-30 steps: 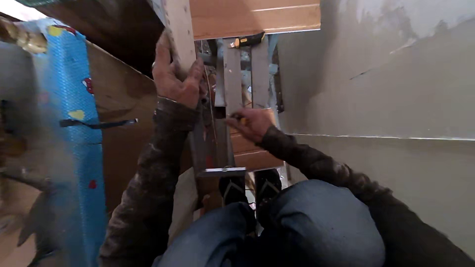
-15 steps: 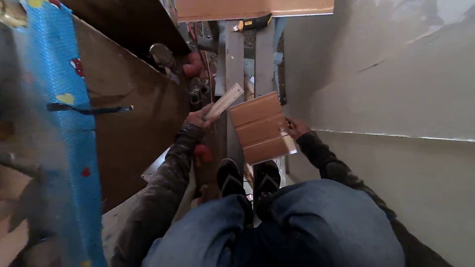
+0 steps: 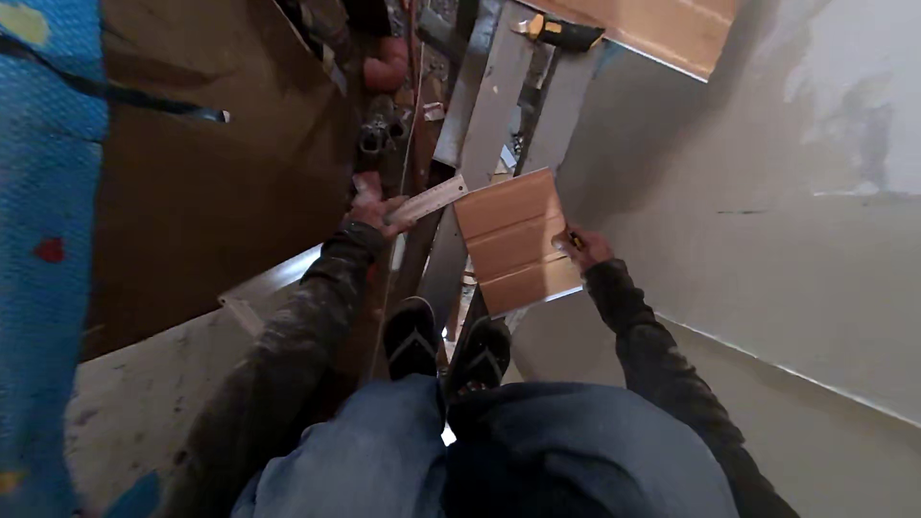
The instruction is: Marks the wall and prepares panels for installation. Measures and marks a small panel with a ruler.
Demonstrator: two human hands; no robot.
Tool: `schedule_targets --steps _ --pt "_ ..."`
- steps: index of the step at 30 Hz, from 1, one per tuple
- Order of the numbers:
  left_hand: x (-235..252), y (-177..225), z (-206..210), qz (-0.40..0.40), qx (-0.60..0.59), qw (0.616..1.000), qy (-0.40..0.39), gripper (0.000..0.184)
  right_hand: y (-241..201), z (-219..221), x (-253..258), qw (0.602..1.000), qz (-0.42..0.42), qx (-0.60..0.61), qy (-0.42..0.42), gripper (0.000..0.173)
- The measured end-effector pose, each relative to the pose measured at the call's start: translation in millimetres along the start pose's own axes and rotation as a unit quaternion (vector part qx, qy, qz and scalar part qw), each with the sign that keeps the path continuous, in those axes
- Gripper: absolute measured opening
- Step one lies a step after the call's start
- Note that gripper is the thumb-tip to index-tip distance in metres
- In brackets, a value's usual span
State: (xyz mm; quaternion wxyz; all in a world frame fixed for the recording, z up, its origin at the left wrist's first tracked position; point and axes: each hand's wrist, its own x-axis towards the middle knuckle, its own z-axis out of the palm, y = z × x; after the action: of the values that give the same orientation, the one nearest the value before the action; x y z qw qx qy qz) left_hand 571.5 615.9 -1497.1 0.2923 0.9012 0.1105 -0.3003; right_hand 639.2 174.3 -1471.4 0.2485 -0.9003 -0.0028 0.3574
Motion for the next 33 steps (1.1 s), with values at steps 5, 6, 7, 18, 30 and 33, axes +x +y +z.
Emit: schedule_targets --steps 5,6,7,18,30,33 --pt "6 -6 -1 -0.002 -0.020 1.000 0.010 0.059 -9 -12 19 0.999 -0.009 -0.045 -0.002 0.061" --pt "7 -10 2 0.000 -0.026 1.000 0.014 0.060 -10 -12 22 0.999 -0.014 -0.044 0.002 0.061" --pt "9 -14 3 0.002 -0.030 0.999 0.015 0.060 -11 -11 25 0.999 -0.021 -0.045 0.002 0.060" --pt "7 -24 3 0.012 -0.049 0.999 0.007 0.059 -1 8 26 0.997 -0.067 -0.032 0.038 0.053" --pt "2 -29 -5 0.020 -0.043 0.999 0.007 0.056 -13 3 23 0.997 -0.043 -0.053 0.028 0.054" --pt "2 -26 -7 0.002 -0.030 1.000 0.002 0.058 -16 2 23 0.998 -0.040 -0.053 0.024 0.055"
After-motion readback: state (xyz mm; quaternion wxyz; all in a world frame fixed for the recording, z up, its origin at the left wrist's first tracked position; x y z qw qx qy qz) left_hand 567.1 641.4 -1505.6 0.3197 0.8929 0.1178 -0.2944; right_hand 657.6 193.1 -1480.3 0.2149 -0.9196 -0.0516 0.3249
